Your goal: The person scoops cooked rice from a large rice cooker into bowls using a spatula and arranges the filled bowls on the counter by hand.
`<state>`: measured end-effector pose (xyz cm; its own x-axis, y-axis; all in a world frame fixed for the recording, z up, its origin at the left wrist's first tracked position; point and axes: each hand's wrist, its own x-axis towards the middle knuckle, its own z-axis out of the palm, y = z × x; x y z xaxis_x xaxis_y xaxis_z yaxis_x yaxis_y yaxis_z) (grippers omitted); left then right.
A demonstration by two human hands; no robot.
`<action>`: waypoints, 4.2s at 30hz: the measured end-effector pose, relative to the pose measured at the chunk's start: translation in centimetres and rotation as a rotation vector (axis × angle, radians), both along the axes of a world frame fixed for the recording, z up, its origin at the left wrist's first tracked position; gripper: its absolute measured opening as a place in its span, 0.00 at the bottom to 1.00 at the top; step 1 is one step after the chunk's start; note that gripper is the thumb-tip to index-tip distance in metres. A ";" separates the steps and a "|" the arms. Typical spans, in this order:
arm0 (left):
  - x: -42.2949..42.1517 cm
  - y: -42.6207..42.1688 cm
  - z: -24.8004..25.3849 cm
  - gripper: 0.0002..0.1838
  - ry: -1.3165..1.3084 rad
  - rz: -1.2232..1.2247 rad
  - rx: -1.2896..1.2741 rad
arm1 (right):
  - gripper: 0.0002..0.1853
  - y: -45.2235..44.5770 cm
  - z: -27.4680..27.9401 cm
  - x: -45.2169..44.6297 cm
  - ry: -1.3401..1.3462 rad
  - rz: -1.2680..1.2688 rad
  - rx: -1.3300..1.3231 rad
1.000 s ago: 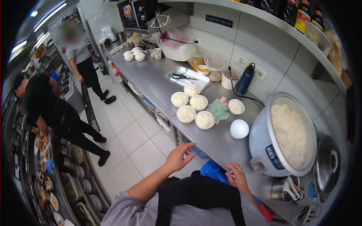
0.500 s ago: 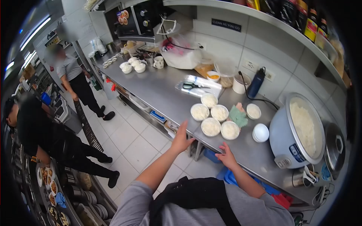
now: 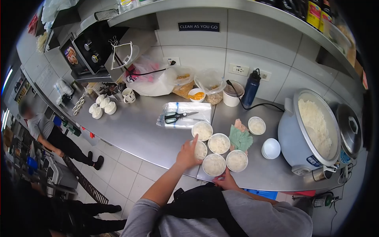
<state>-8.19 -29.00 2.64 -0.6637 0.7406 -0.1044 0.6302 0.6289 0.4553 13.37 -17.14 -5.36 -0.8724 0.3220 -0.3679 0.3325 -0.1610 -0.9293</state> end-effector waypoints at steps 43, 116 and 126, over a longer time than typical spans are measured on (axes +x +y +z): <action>-33.8 -23.4 -6.3 0.47 -1.167 0.391 0.747 | 0.64 -0.5 7.2 -21.3 -0.231 -0.405 1.299; -30.6 -31.2 -3.6 0.64 0.124 0.270 0.240 | 0.69 -9.1 7.7 -23.7 -0.464 0.261 1.173; -44.6 -37.3 -3.9 0.66 0.117 0.853 0.475 | 0.65 -25.1 9.3 -48.2 0.029 1.024 1.315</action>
<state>-52.75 -66.31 -1.22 -0.9827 -0.0437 0.1802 0.1067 0.6617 0.7422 -34.82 -42.27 3.95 -0.9050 -0.2927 -0.3086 -0.2187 0.9426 -0.2523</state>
